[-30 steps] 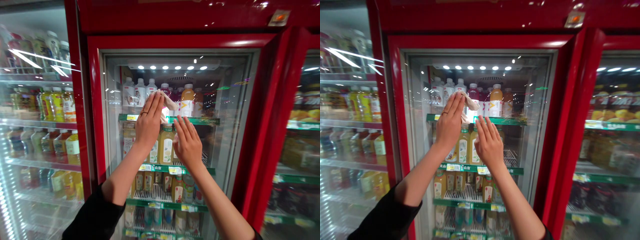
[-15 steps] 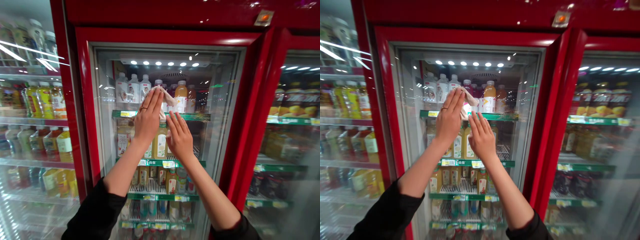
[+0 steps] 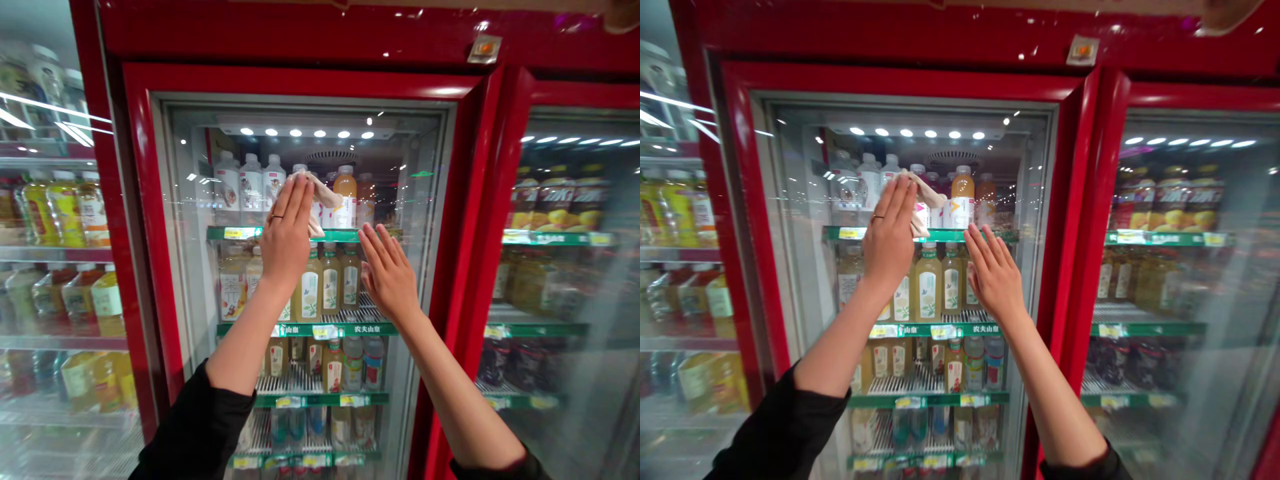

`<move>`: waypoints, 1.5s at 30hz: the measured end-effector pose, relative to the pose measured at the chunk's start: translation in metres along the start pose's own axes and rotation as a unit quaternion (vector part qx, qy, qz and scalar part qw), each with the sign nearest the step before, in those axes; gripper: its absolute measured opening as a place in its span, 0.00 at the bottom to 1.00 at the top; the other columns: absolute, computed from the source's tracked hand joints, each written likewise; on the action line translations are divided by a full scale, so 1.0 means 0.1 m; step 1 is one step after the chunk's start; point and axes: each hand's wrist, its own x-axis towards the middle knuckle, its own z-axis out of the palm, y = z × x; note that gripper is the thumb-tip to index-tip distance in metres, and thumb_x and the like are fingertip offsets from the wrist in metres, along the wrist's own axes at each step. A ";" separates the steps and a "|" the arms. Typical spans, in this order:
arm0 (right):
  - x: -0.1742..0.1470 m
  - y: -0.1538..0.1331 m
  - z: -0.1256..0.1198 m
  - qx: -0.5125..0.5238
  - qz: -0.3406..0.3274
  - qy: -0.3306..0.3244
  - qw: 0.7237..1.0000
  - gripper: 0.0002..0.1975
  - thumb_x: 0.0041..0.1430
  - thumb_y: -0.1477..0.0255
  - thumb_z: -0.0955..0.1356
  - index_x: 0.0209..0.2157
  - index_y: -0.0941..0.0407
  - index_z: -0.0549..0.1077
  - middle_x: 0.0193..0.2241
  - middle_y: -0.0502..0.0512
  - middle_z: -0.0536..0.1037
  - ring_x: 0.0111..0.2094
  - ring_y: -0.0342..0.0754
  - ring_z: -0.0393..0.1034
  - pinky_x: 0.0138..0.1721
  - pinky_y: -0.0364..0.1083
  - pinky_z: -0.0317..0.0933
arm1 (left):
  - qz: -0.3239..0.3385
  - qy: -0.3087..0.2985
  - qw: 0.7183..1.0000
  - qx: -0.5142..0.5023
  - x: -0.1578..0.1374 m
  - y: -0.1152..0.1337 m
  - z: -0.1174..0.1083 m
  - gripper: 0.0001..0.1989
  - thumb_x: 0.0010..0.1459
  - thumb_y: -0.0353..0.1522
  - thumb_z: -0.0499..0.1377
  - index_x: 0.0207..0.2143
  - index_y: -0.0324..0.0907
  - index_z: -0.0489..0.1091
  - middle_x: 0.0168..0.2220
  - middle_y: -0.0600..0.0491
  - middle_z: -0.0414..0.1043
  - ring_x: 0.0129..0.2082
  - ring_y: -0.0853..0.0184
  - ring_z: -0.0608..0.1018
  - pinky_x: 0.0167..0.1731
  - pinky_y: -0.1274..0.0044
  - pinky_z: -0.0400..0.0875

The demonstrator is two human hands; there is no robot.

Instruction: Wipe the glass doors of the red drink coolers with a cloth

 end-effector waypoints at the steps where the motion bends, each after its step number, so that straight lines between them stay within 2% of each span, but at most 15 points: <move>1: -0.01 0.00 0.00 0.002 0.000 -0.002 1.000 0.46 0.76 0.77 0.62 0.81 0.47 0.28 0.78 0.53 0.62 0.79 0.55 0.56 0.77 0.60 0.61 | -0.011 0.015 1.000 0.004 0.01 -0.04 0.00 0.39 0.73 0.21 0.46 0.81 0.50 0.47 0.80 0.55 0.56 0.81 0.64 0.55 0.81 0.64 0.52; 5: -0.03 -0.02 0.02 0.022 0.006 -0.001 1.000 0.47 0.76 0.77 0.62 0.81 0.46 0.27 0.78 0.52 0.61 0.79 0.55 0.56 0.78 0.60 0.61 | -0.040 0.056 0.997 0.023 -0.16 0.05 0.05 0.38 0.73 0.21 0.47 0.82 0.49 0.46 0.80 0.52 0.55 0.82 0.64 0.53 0.81 0.63 0.53; 8: -0.05 -0.03 0.03 0.041 0.009 0.021 0.999 0.47 0.74 0.80 0.62 0.81 0.45 0.29 0.77 0.52 0.63 0.78 0.55 0.58 0.77 0.61 0.63 | -0.003 0.026 0.999 0.025 -0.24 0.33 0.16 0.38 0.74 0.21 0.46 0.82 0.46 0.45 0.80 0.52 0.56 0.82 0.65 0.53 0.81 0.65 0.53; 11: -0.08 -0.01 0.05 0.059 0.018 0.069 0.996 0.47 0.72 0.83 0.62 0.82 0.44 0.35 0.76 0.53 0.66 0.78 0.55 0.59 0.75 0.62 0.66 | 0.037 -0.021 0.999 0.018 -0.08 0.49 0.23 0.37 0.73 0.21 0.46 0.82 0.44 0.46 0.80 0.52 0.56 0.82 0.64 0.54 0.81 0.66 0.52; 14: -0.10 0.02 0.06 0.079 0.033 0.110 0.990 0.46 0.71 0.83 0.62 0.82 0.44 0.40 0.76 0.53 0.67 0.78 0.57 0.58 0.75 0.64 0.67 | 0.019 -0.017 1.000 0.008 0.12 0.41 0.22 0.38 0.73 0.21 0.45 0.82 0.47 0.47 0.80 0.54 0.55 0.82 0.65 0.54 0.82 0.65 0.51; 17: -0.11 0.04 0.07 0.095 0.041 0.125 0.987 0.45 0.71 0.82 0.62 0.82 0.44 0.43 0.76 0.54 0.68 0.78 0.59 0.59 0.74 0.66 0.67 | -0.032 0.007 0.999 0.002 0.06 0.34 0.18 0.39 0.74 0.22 0.45 0.82 0.50 0.41 0.81 0.55 0.52 0.82 0.63 0.52 0.82 0.62 0.51; 22: -0.11 0.03 0.11 0.098 0.038 0.116 0.988 0.47 0.70 0.84 0.62 0.82 0.44 0.42 0.76 0.56 0.68 0.78 0.60 0.59 0.74 0.67 0.67 | -0.026 -0.022 0.999 0.018 -0.20 0.62 0.26 0.40 0.73 0.22 0.46 0.83 0.45 0.38 0.82 0.52 0.48 0.83 0.62 0.49 0.82 0.63 0.50; 25: -0.09 0.01 0.11 0.093 0.037 0.120 0.988 0.48 0.69 0.85 0.62 0.82 0.44 0.39 0.75 0.57 0.69 0.78 0.60 0.59 0.73 0.67 0.68 | 0.001 -0.047 0.998 0.031 -0.04 0.75 0.32 0.38 0.74 0.21 0.45 0.82 0.42 0.43 0.82 0.52 0.50 0.82 0.62 0.50 0.82 0.64 0.49; 29: -0.09 0.12 -0.05 0.083 0.009 0.072 0.994 0.49 0.69 0.85 0.62 0.82 0.47 0.35 0.75 0.59 0.68 0.78 0.58 0.58 0.73 0.64 0.69 | -0.006 -0.051 0.998 0.030 0.17 0.64 0.27 0.37 0.73 0.21 0.45 0.82 0.45 0.47 0.82 0.54 0.50 0.82 0.63 0.52 0.81 0.65 0.51; 31: -0.14 0.26 -0.18 0.077 -0.016 0.039 0.996 0.49 0.69 0.85 0.63 0.82 0.49 0.37 0.75 0.58 0.68 0.78 0.57 0.60 0.74 0.63 0.68 | -0.039 -0.029 0.998 0.027 0.10 0.60 0.24 0.39 0.72 0.21 0.46 0.82 0.46 0.45 0.82 0.52 0.49 0.82 0.62 0.51 0.81 0.63 0.52; 33: -0.21 0.43 -0.30 0.066 -0.030 0.034 0.997 0.47 0.68 0.85 0.64 0.82 0.49 0.42 0.74 0.57 0.70 0.76 0.57 0.63 0.74 0.63 0.68 | -0.053 -0.016 0.998 0.030 -0.04 0.66 0.27 0.40 0.73 0.21 0.47 0.82 0.47 0.43 0.82 0.51 0.48 0.83 0.61 0.50 0.81 0.62 0.52; 37: -0.33 0.69 -0.41 0.040 -0.033 0.062 0.997 0.44 0.69 0.85 0.64 0.81 0.49 0.49 0.71 0.57 0.75 0.74 0.56 0.67 0.72 0.63 0.70 | -0.013 -0.023 0.999 0.025 -0.17 0.97 0.44 0.39 0.74 0.21 0.47 0.82 0.47 0.41 0.81 0.51 0.53 0.82 0.62 0.52 0.81 0.63 0.52; 39: -0.36 0.72 -0.40 0.038 -0.031 0.055 0.997 0.43 0.69 0.84 0.64 0.81 0.50 0.50 0.71 0.56 0.75 0.74 0.56 0.67 0.72 0.63 0.70 | 0.002 -0.033 0.999 0.017 -0.08 1.08 0.51 0.38 0.75 0.22 0.47 0.82 0.47 0.43 0.81 0.52 0.54 0.82 0.63 0.53 0.81 0.63 0.51; 42: -0.36 0.70 -0.38 0.049 -0.023 0.049 0.997 0.43 0.69 0.83 0.64 0.81 0.50 0.50 0.71 0.55 0.74 0.75 0.55 0.66 0.73 0.62 0.68 | -0.015 -0.021 1.000 0.017 0.05 1.08 0.52 0.35 0.75 0.22 0.45 0.81 0.45 0.49 0.81 0.51 0.54 0.82 0.63 0.54 0.81 0.65 0.52; 45: -0.36 0.68 -0.38 0.058 -0.022 0.052 0.997 0.43 0.69 0.84 0.64 0.80 0.51 0.51 0.71 0.56 0.74 0.75 0.54 0.65 0.74 0.62 0.67 | -0.045 0.002 0.999 0.019 -0.03 1.03 0.49 0.36 0.75 0.22 0.45 0.81 0.45 0.48 0.81 0.50 0.52 0.82 0.63 0.52 0.81 0.64 0.52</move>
